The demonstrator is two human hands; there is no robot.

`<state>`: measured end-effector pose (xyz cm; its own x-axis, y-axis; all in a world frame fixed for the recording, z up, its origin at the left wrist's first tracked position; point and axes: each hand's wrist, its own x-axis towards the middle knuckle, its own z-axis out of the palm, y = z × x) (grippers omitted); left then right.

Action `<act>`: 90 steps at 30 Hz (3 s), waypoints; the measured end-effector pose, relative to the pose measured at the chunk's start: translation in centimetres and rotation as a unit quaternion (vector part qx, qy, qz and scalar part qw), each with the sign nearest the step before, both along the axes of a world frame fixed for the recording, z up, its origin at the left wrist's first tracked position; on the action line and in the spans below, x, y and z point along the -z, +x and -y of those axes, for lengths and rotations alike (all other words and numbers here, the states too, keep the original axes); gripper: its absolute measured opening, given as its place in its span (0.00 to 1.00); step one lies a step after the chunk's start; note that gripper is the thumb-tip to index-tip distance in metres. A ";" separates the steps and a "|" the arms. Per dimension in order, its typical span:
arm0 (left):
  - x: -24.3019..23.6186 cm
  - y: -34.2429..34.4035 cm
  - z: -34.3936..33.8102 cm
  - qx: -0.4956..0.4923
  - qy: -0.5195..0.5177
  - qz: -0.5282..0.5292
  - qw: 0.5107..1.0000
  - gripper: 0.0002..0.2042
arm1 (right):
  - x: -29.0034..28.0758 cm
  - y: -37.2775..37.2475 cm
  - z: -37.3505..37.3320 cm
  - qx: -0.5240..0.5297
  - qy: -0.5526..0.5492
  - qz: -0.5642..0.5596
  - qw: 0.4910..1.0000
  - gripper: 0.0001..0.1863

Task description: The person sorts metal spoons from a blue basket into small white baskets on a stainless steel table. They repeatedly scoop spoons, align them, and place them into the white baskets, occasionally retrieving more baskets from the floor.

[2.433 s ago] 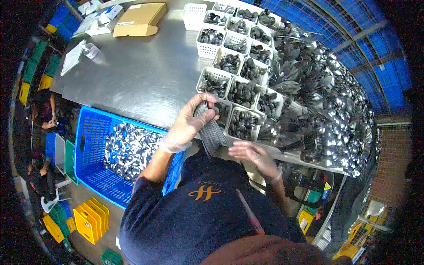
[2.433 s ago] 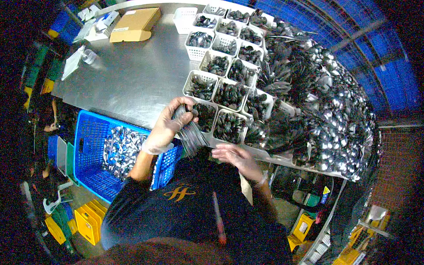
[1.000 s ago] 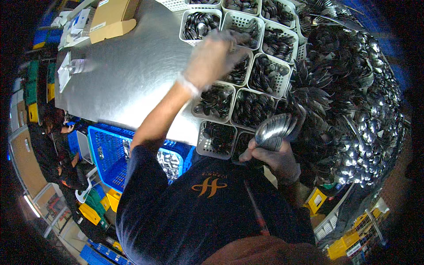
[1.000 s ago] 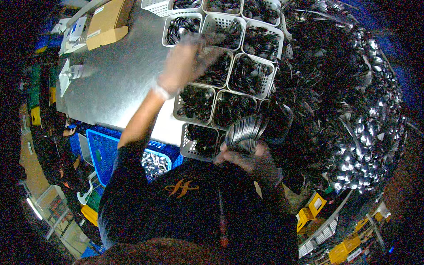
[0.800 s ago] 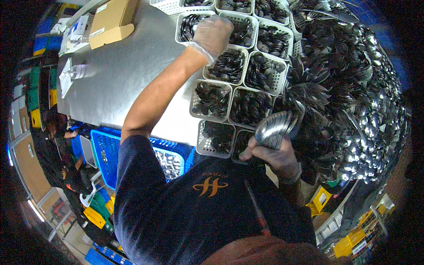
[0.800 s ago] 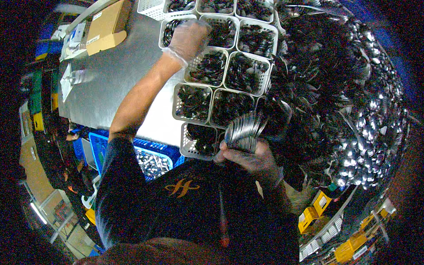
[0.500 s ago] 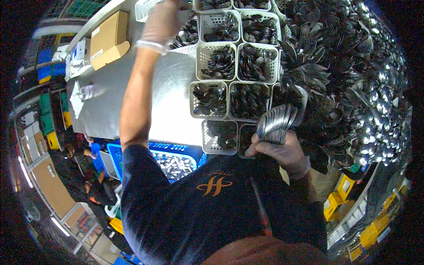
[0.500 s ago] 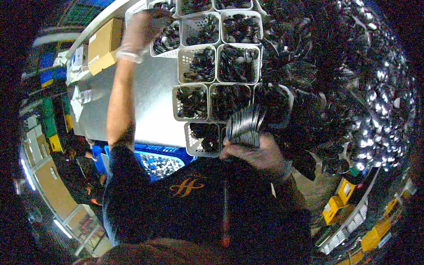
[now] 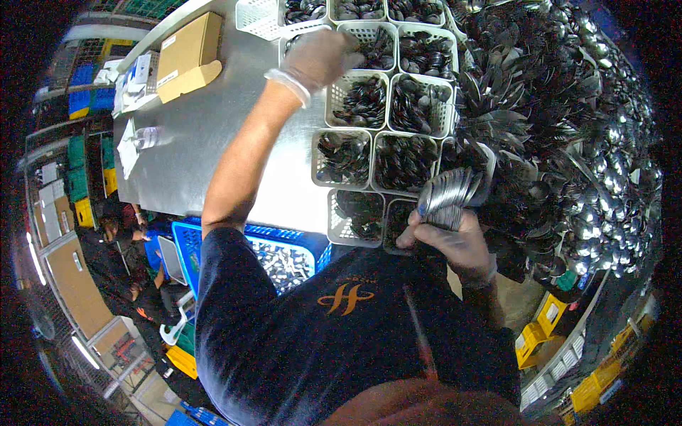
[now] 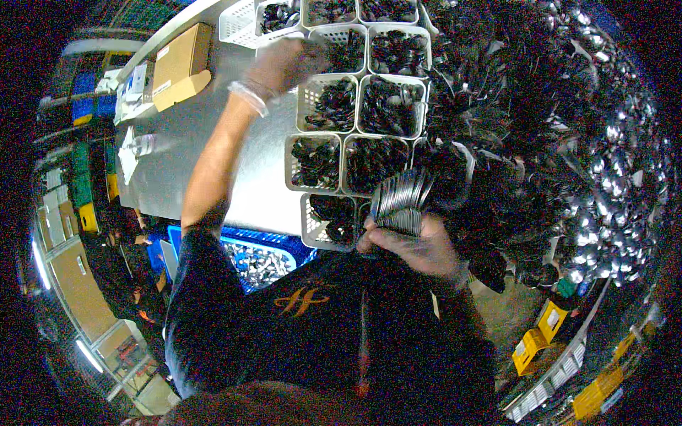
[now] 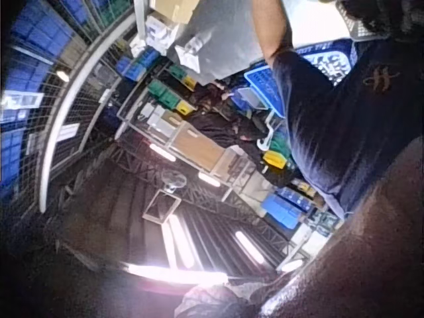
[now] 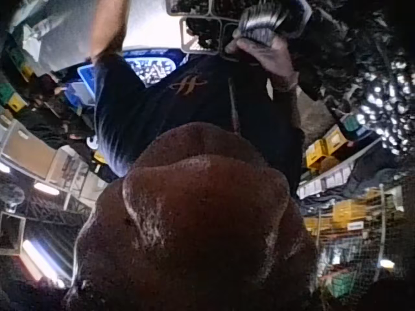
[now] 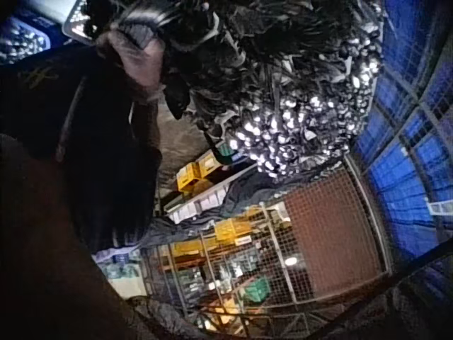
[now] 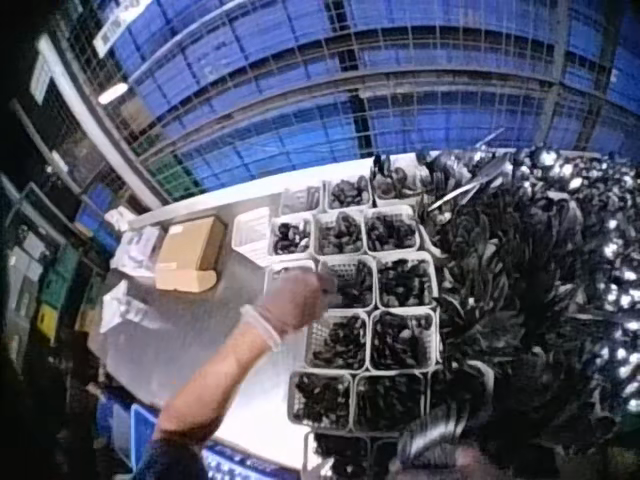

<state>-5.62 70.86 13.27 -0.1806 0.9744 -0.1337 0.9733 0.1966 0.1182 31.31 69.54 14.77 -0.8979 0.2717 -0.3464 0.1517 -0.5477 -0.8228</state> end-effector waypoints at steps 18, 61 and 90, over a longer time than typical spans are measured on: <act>-6.5 15.9 7.2 -0.088 0.082 0.775 0.620 0.18 | 0.3 -2.6 0.7 0.072 -0.060 0.013 0.995 0.20; -10.8 17.4 18.9 0.016 0.158 0.273 0.949 0.19 | -2.6 3.8 2.7 -0.140 0.316 -0.050 0.937 0.28; -16.7 35.3 5.9 0.122 0.235 -0.046 0.963 0.09 | 7.9 14.0 7.5 -0.472 0.301 -0.017 0.828 0.18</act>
